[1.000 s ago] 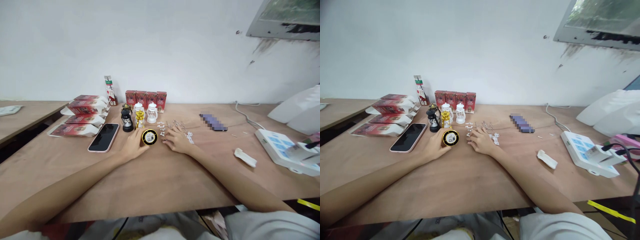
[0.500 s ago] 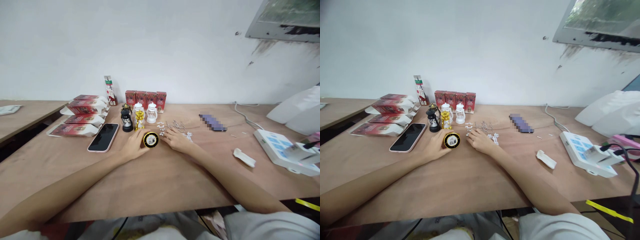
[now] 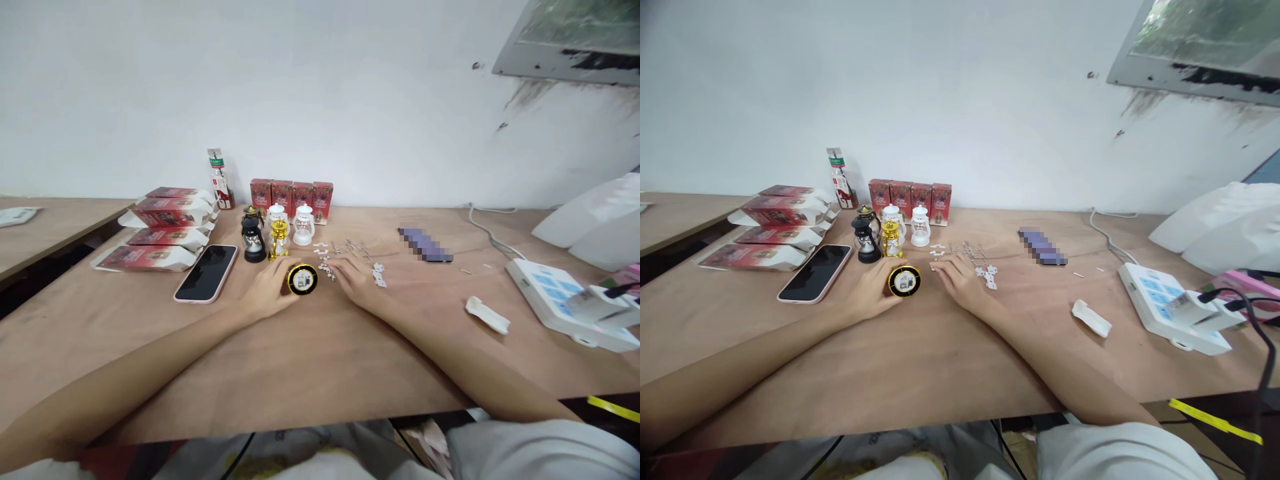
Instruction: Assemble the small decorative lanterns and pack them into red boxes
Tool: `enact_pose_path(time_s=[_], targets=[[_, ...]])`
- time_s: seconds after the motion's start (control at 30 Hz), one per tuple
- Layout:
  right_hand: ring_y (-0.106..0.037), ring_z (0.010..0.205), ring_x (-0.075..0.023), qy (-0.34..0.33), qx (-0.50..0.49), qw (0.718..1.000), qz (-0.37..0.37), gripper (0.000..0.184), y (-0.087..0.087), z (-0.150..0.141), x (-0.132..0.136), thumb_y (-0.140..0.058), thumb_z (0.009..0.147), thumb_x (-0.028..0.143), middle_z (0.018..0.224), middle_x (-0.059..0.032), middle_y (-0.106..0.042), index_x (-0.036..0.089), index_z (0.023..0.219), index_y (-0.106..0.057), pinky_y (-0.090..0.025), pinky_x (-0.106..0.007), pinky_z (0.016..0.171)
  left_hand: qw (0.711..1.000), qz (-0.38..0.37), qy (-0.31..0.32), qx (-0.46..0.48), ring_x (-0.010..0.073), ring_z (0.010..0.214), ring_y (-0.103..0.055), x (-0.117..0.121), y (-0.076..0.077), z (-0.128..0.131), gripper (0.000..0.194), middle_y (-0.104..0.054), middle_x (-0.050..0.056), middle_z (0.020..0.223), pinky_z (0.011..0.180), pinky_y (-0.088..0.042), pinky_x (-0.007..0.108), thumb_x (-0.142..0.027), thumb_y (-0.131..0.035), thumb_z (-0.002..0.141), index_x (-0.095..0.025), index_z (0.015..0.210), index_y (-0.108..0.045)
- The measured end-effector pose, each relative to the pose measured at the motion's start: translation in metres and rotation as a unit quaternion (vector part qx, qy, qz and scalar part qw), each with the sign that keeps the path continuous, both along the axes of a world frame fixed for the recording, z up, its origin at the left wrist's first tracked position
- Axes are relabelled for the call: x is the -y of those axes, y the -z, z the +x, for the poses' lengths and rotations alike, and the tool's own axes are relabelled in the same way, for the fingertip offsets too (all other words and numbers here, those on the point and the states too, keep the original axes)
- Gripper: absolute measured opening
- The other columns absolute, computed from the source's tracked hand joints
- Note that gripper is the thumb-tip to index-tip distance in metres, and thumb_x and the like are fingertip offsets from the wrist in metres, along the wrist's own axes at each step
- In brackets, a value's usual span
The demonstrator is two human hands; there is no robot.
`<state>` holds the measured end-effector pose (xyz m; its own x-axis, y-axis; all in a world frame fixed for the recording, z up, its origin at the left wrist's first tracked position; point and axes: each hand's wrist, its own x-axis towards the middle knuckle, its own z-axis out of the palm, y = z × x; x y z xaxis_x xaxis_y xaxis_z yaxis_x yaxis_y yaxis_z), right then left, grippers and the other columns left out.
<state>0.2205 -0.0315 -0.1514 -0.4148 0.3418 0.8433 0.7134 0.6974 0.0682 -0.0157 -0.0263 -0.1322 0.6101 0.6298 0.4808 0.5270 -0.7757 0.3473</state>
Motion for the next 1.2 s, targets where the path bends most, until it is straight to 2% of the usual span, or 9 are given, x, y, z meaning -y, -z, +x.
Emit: enact_pose_path(time_s=[0.1,0.2,0.33,0.5,0.6,0.73,0.83,0.93,1.2], targets=[[-0.059,0.084,-0.0179,-0.019,-0.060,0.998,-0.006,0.018,-0.006,-0.012,0.019,-0.047,0.093,0.016,0.086,-0.0057,-0.067,0.021,0.101,-0.063,-0.046,-0.034,0.076,1.000,0.012,0.008,-0.007,0.0263,0.116,-0.054,0.001,0.001,0.001,0.049,-0.054,0.011,0.125,0.098,-0.046,0.041,-0.028,-0.060,0.078,-0.019,0.123,-0.043],[-0.058,0.084,-0.0177,-0.025,-0.025,0.999,-0.011,0.016,-0.007,-0.023,0.031,-0.051,0.092,0.018,0.086,-0.0050,-0.067,0.023,0.099,-0.065,-0.044,-0.034,0.076,0.999,0.024,0.012,-0.018,0.0263,0.115,-0.055,0.001,0.002,0.002,0.047,-0.055,0.012,0.124,0.097,-0.047,0.041,-0.031,-0.060,0.080,-0.019,0.122,-0.043],[-0.056,0.080,-0.0168,-0.004,0.014,1.000,0.027,0.011,-0.005,-0.031,0.034,-0.055,0.090,0.020,0.082,-0.0032,-0.067,0.024,0.089,-0.066,-0.040,-0.033,0.076,0.999,0.039,0.004,-0.031,0.0272,0.115,-0.056,0.002,0.003,0.003,0.047,-0.055,0.013,0.124,0.094,-0.049,0.041,-0.034,-0.059,0.081,-0.019,0.123,-0.044],[-0.055,0.077,-0.0164,-0.001,-0.005,0.998,0.058,0.012,-0.007,-0.033,0.034,-0.056,0.090,0.022,0.082,-0.0035,-0.066,0.022,0.082,-0.064,-0.039,-0.032,0.074,0.999,0.039,0.000,-0.028,0.0276,0.113,-0.057,0.001,0.003,0.003,0.047,-0.056,0.013,0.122,0.093,-0.050,0.042,-0.036,-0.059,0.082,-0.018,0.123,-0.045],[-0.057,0.079,-0.0173,-0.010,-0.040,0.999,0.025,0.013,-0.007,-0.029,0.030,-0.051,0.092,0.023,0.083,-0.0051,-0.065,0.021,0.084,-0.062,-0.040,-0.033,0.074,0.999,0.041,-0.012,-0.028,0.0268,0.115,-0.056,0.001,0.004,0.002,0.046,-0.056,0.013,0.124,0.093,-0.050,0.041,-0.031,-0.059,0.083,-0.018,0.125,-0.044],[-0.056,0.079,-0.0196,0.032,-0.058,0.997,-0.026,0.023,-0.003,-0.012,0.012,-0.044,0.095,0.026,0.082,-0.0073,-0.064,0.020,0.079,-0.060,-0.041,-0.035,0.073,0.997,0.043,-0.041,-0.043,0.0265,0.119,-0.054,-0.001,0.005,0.002,0.045,-0.054,0.013,0.128,0.097,-0.048,0.043,-0.026,-0.054,0.086,-0.017,0.129,-0.042],[-0.054,0.076,-0.0202,0.058,0.011,0.997,-0.043,0.027,0.002,0.006,-0.005,-0.044,0.094,0.028,0.074,-0.0060,-0.064,0.020,0.073,-0.060,-0.039,-0.035,0.073,0.996,0.038,-0.059,-0.062,0.0269,0.122,-0.052,-0.002,0.006,0.003,0.046,-0.052,0.014,0.132,0.099,-0.047,0.044,-0.025,-0.050,0.088,-0.016,0.132,-0.040],[-0.053,0.079,-0.0208,0.054,0.090,0.992,-0.072,0.024,0.006,0.018,-0.016,-0.049,0.091,0.030,0.074,-0.0050,-0.065,0.020,0.074,-0.063,-0.038,-0.035,0.074,0.995,0.037,-0.065,-0.072,0.0264,0.124,-0.051,-0.003,0.007,0.003,0.048,-0.050,0.014,0.135,0.099,-0.047,0.043,-0.026,-0.048,0.089,-0.017,0.135,-0.037],[-0.055,0.087,-0.0238,0.057,0.160,0.973,-0.154,0.010,0.003,0.021,-0.016,-0.058,0.083,0.023,0.086,-0.0074,-0.067,0.019,0.086,-0.067,-0.040,-0.038,0.077,0.996,0.032,-0.060,-0.061,0.0236,0.129,-0.048,-0.004,0.007,0.004,0.047,-0.048,0.013,0.140,0.104,-0.045,0.040,-0.023,-0.042,0.091,-0.017,0.137,-0.035]])
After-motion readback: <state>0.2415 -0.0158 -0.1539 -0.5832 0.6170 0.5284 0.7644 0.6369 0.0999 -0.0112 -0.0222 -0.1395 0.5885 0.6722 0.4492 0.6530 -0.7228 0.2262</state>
